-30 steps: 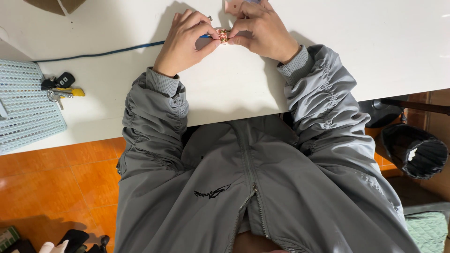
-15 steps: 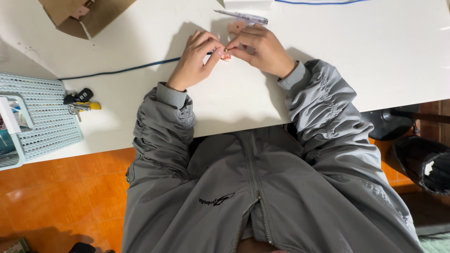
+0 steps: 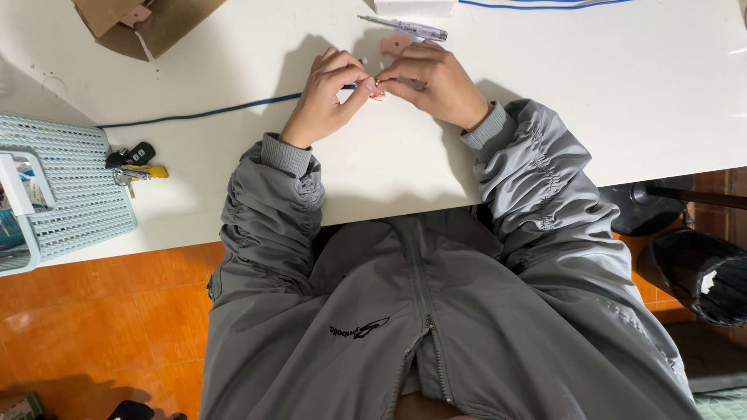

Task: Wiring an electrical plug by loosening screws with a screwdriver and inserting wires into terminals

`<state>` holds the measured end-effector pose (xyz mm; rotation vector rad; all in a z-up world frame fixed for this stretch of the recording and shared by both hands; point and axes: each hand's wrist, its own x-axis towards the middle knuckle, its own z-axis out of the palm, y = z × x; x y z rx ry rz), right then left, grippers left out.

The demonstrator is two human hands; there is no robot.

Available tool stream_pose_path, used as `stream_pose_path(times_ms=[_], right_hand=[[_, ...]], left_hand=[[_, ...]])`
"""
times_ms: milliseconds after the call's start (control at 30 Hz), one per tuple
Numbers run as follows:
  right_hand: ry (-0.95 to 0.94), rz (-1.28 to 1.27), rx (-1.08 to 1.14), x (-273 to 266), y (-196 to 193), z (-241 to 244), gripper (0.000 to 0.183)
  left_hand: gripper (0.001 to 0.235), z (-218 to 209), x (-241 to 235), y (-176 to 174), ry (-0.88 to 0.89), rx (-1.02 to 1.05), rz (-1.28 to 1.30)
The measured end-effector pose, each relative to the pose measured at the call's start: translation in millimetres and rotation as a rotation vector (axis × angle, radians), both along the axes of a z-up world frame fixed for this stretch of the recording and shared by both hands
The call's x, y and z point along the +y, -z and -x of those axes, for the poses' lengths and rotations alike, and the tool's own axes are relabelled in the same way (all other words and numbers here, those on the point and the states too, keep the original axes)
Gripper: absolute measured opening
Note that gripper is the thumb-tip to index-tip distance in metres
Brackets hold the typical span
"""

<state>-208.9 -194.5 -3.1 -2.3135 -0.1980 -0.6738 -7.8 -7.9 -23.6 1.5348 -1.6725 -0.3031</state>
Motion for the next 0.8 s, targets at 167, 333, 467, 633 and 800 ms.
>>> stream_pose_path(times_ms=[167,333,467,633,800], right_hand=[[0.0,0.047,-0.019,-7,9,0,0.017],[0.034,0.122,0.071,-15,6,8,0.012],[0.02,0.199,0.086,-15,11,8,0.011],[0.044,0.215,0.113,-17,20,8,0.011],[0.047,0.2,0.146,-20,21,9,0.011]], left_hand=[[0.021,-17,4,9,-0.025,-0.334,0.043],[0.014,-16,16,-14,0.05,-0.248,-0.033],[0.016,-14,15,-13,0.077,-0.234,-0.086],[0.014,-12,14,-9,0.082,-0.133,-0.127],[0.009,-10,10,-11,0.083,-0.137,-0.135]])
